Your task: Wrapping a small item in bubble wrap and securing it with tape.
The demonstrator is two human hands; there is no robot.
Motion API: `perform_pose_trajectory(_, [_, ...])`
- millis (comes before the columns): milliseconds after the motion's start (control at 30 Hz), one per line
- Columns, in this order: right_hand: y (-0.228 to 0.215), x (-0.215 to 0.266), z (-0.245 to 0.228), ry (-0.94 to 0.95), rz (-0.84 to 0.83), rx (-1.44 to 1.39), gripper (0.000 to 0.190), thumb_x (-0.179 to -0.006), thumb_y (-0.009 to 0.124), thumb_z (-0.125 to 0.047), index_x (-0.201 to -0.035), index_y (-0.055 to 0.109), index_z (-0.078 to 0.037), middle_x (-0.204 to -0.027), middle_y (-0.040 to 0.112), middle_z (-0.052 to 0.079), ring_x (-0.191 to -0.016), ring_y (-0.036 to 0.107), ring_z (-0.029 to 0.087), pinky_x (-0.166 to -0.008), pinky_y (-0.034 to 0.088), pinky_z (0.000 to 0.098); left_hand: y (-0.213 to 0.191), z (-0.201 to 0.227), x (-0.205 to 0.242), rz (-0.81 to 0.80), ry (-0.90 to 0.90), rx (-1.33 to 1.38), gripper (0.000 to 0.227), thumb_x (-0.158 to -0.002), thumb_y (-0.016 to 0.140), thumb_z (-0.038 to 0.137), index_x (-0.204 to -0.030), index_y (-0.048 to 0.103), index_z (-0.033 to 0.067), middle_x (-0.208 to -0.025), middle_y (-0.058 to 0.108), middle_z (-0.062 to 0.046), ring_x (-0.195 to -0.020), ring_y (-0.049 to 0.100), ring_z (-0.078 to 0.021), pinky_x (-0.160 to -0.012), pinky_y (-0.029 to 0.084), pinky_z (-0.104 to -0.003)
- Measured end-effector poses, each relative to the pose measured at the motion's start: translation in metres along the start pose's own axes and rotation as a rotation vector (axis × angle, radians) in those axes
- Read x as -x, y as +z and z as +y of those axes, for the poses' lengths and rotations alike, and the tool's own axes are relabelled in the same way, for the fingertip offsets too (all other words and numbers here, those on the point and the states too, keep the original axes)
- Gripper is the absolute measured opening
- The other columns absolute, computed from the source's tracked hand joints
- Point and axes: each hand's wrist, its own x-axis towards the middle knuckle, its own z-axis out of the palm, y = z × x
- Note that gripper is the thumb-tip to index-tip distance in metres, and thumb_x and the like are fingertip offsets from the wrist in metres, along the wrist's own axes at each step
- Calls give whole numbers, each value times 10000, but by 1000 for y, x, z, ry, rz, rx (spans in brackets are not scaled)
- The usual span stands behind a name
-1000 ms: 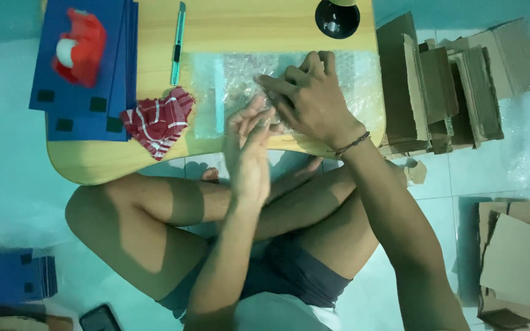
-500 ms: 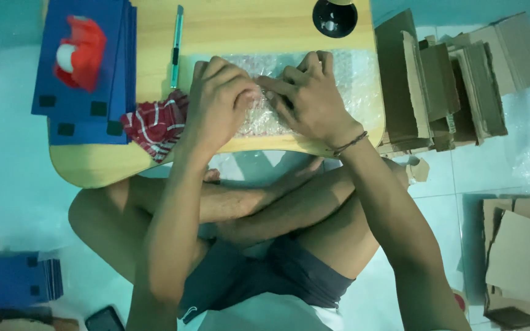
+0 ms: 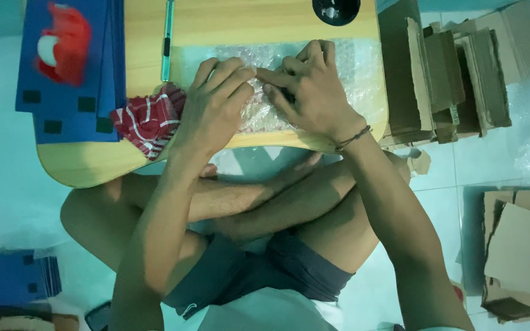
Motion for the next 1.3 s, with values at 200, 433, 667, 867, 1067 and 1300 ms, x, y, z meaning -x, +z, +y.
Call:
perform_pose_trajectory(200, [-1,-2,-3,-15,52,-2,307,-1059,623,-254,-1286,807,-158,-831,583,54,-860,367,283,-922,309,443,-4,-1,0,40,18,43,122,-844,704,-41,-948,665,11,-1114,724,-106,-1152,607,-272,-1077,439,-446])
perform_pose_trajectory(433, [0,0,-1,-21,23,18,330,-1075,604,-275,-1328,795,-185,-845,570,44,-854,353,271,-933,288,441,-11,-1,-5,-6,-5,67,155,-833,731,-65,-974,683,-25,-1068,710,-134,-1100,602,-268,-1017,466,-409])
perform_pose_trajectory(667, [1,1,0,-18,13,0,324,-1054,636,-256,-1311,813,-170,-844,545,40,-864,350,276,-944,279,442,-16,-9,-7,-36,22,128,107,-852,724,-24,-922,651,13,-990,694,-105,-1072,597,-274,-976,465,-387])
perform_pose_trajectory(867, [2,1,1,-35,26,37,287,-1075,663,-272,-1291,827,-178,-836,569,35,-863,351,267,-940,287,432,-20,-11,-7,-85,30,154,102,-878,687,-24,-971,718,3,-1051,734,-103,-1126,605,-267,-1005,445,-392])
perform_pose_trajectory(1067, [-1,0,-1,-48,38,-6,265,-1035,719,-226,-1255,843,-147,-833,539,46,-866,351,270,-950,301,431,-25,-7,4,-148,-58,236,182,-881,684,-4,-1048,749,-33,-1202,769,-131,-1269,588,-297,-1091,446,-442])
perform_pose_trajectory(1300, [-9,-6,-14,-120,95,103,314,-864,853,-124,-1173,820,-170,-1244,543,64,-1013,431,272,-1007,389,409,-25,-7,4,-108,-21,181,135,-896,663,26,-994,746,-14,-1116,771,-124,-1256,596,-301,-1074,462,-434])
